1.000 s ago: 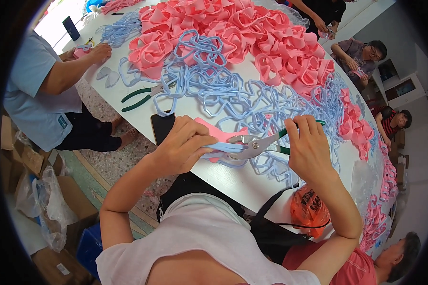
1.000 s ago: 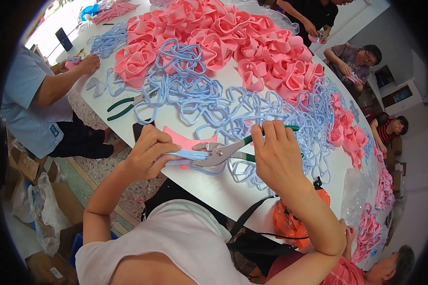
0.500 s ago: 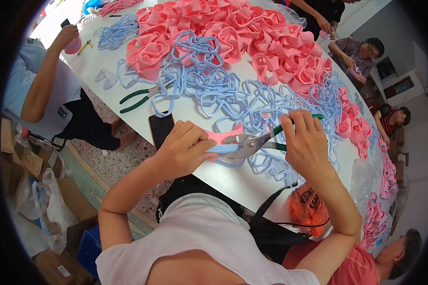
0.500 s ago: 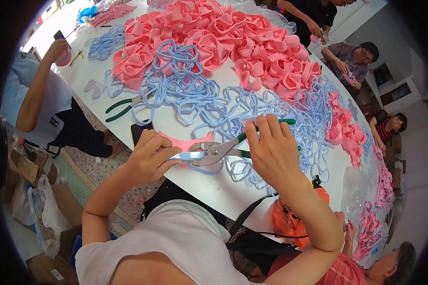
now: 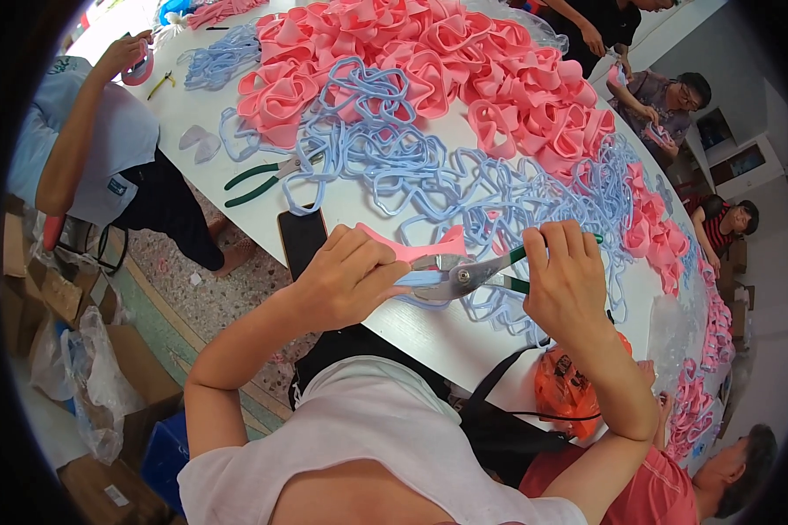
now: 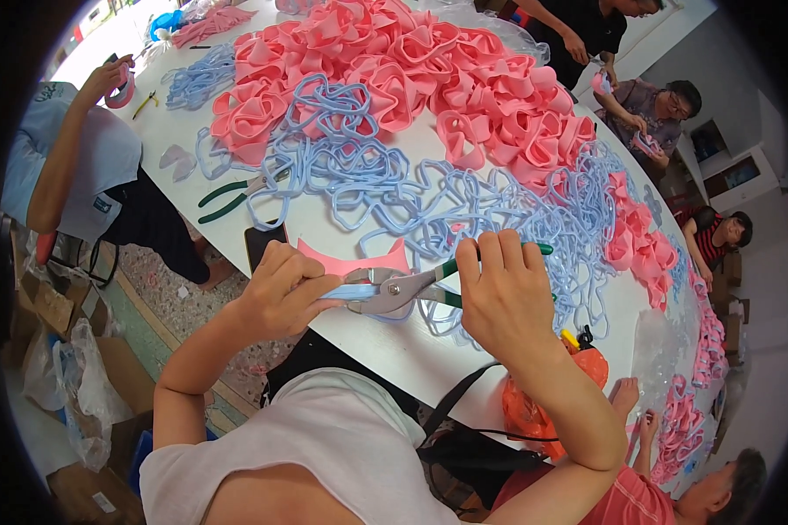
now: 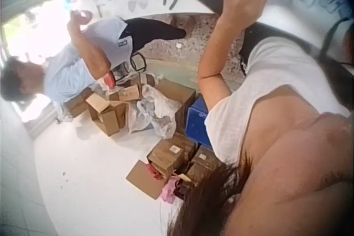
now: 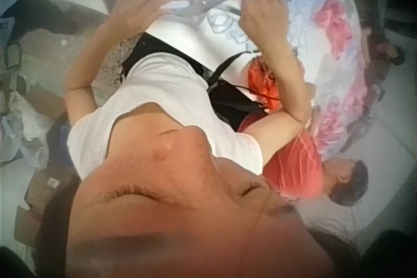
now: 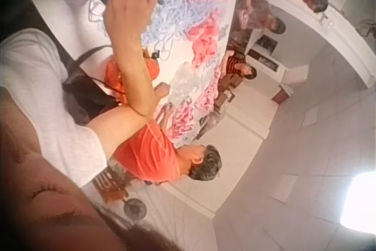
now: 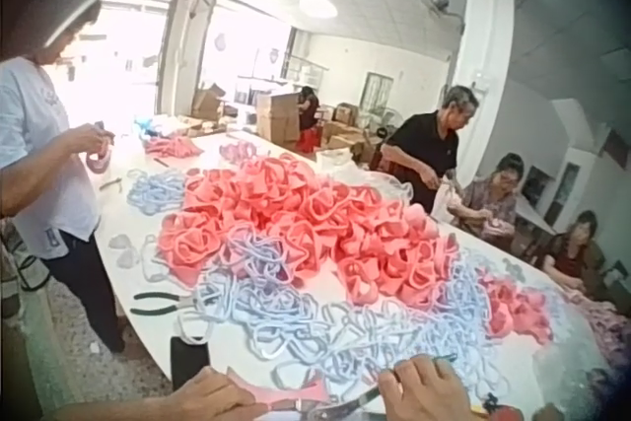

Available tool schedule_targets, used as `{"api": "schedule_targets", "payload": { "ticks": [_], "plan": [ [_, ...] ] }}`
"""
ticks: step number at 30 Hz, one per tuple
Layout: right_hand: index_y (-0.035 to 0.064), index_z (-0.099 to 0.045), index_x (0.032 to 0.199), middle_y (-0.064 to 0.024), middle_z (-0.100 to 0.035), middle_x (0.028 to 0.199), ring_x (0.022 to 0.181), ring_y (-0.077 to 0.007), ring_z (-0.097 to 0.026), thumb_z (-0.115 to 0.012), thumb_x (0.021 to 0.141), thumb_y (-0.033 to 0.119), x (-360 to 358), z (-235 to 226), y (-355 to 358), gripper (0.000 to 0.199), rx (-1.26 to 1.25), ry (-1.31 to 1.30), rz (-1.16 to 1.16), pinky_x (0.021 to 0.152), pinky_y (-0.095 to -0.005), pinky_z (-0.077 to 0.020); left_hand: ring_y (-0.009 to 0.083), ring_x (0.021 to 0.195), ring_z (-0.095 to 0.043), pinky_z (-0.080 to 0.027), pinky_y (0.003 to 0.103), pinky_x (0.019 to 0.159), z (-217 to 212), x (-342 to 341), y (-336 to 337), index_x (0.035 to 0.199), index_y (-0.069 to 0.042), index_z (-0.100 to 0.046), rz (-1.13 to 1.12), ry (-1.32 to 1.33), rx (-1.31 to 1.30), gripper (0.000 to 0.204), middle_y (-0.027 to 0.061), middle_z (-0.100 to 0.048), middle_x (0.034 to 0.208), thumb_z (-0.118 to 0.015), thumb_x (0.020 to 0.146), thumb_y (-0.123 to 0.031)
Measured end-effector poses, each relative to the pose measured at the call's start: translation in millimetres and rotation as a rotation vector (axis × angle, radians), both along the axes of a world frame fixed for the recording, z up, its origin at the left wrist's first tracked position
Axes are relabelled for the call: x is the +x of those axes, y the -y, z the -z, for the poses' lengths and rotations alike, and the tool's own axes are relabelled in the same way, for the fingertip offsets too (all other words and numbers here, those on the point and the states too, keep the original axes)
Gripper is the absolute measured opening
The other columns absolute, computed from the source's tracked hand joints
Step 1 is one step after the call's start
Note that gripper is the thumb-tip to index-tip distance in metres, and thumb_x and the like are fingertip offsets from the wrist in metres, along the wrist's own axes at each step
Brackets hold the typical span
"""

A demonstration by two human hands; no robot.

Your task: Assembling and trimming the silicone frames of pink diving masks at a shared workbench.

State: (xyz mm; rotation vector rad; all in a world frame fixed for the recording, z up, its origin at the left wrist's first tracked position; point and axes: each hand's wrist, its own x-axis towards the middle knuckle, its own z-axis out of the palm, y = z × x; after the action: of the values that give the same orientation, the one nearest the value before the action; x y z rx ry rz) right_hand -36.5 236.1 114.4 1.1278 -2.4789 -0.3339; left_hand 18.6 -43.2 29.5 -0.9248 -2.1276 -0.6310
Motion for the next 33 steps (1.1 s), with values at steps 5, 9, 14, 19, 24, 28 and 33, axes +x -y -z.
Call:
{"api": "schedule_targets", "payload": {
  "ticks": [5, 9, 14, 19, 24, 28, 33],
  "plan": [
    [0.0012, -0.056, 0.104, -0.0117, -0.054, 0.096, 0.092, -0.0275, -0.053, -0.057, 0.075, 0.006, -6, 3, -2, 0.03, 0.075, 0.034, 0.052, 0.075, -0.0369, -0.0397, 0.0241, 0.078, -0.051, -0.037, 0.036, 0.067, -2, -4, -4, 0.098, -0.002, -0.066, 0.026, 0.038, 0.019, 0.037, 0.007, -0.053, 0.087, -0.081, 0.067, -0.015],
    [0.0016, -0.055, 0.109, -0.0128, -0.054, 0.099, 0.092, -0.0294, -0.053, -0.06, 0.073, 0.005, -3, 9, -10, 0.037, -0.145, 0.069, 0.011, 0.082, -0.0385, -0.0413, 0.0261, 0.08, -0.052, -0.039, 0.038, 0.072, 3, -9, 7, 0.094, -0.003, -0.067, 0.019, 0.151, 0.161, 0.03, 0.0082, -0.055, 0.087, -0.08, 0.069, -0.012],
    [0.0025, -0.055, 0.1, -0.0124, -0.055, 0.094, 0.09, -0.0306, -0.056, -0.074, 0.066, 0.018, 30, 57, -40, 0.042, -0.192, 0.383, 0.232, 0.067, -0.0399, -0.0489, 0.0253, 0.079, -0.052, -0.041, 0.033, 0.069, 15, -3, 36, 0.091, 0.0, -0.069, -0.152, 0.283, 0.406, 0.021, 0.0102, -0.053, 0.084, -0.077, 0.072, -0.005],
    [0.0031, -0.057, 0.096, -0.0108, -0.058, 0.093, 0.091, -0.0276, -0.059, -0.076, 0.074, 0.036, 72, 131, -42, 0.044, 0.014, 0.569, 0.353, 0.063, -0.0386, -0.0526, 0.0226, 0.078, -0.051, -0.04, 0.03, 0.066, 13, -7, 33, 0.091, 0.002, -0.068, -0.141, 0.33, 0.477, 0.018, 0.0098, -0.052, 0.084, -0.075, 0.076, -0.005],
    [0.0023, -0.057, 0.099, -0.0124, -0.058, 0.098, 0.095, -0.0287, -0.06, -0.075, 0.077, 0.04, 93, 163, -30, 0.048, -0.097, 0.673, 0.42, 0.065, -0.0405, -0.0548, 0.0211, 0.077, -0.052, -0.041, 0.03, 0.067, 18, -10, 23, 0.092, 0.002, -0.067, -0.11, 0.451, 0.595, 0.016, 0.0093, -0.052, 0.084, -0.074, 0.078, -0.005],
    [0.0033, -0.058, 0.106, -0.0137, -0.058, 0.105, 0.099, -0.0304, -0.059, -0.075, 0.077, 0.039, 84, 143, -29, 0.049, -0.102, 0.738, 0.408, 0.067, -0.044, -0.0554, 0.0222, 0.077, -0.053, -0.042, 0.031, 0.068, 12, -14, 15, 0.091, 0.001, -0.068, -0.076, 0.481, 0.535, 0.015, 0.0105, -0.054, 0.084, -0.073, 0.078, -0.003],
    [0.0027, -0.061, 0.117, -0.0142, -0.06, 0.109, 0.092, -0.0324, -0.059, -0.076, 0.078, 0.01, 34, 55, -4, 0.042, -0.844, 0.346, -0.08, 0.074, -0.0371, -0.0495, 0.0243, 0.078, -0.053, -0.042, 0.031, 0.068, 4, -11, 2, 0.092, 0.001, -0.069, -0.007, 0.485, 0.486, 0.018, 0.0109, -0.055, 0.083, -0.076, 0.076, -0.005]
  ]
}}
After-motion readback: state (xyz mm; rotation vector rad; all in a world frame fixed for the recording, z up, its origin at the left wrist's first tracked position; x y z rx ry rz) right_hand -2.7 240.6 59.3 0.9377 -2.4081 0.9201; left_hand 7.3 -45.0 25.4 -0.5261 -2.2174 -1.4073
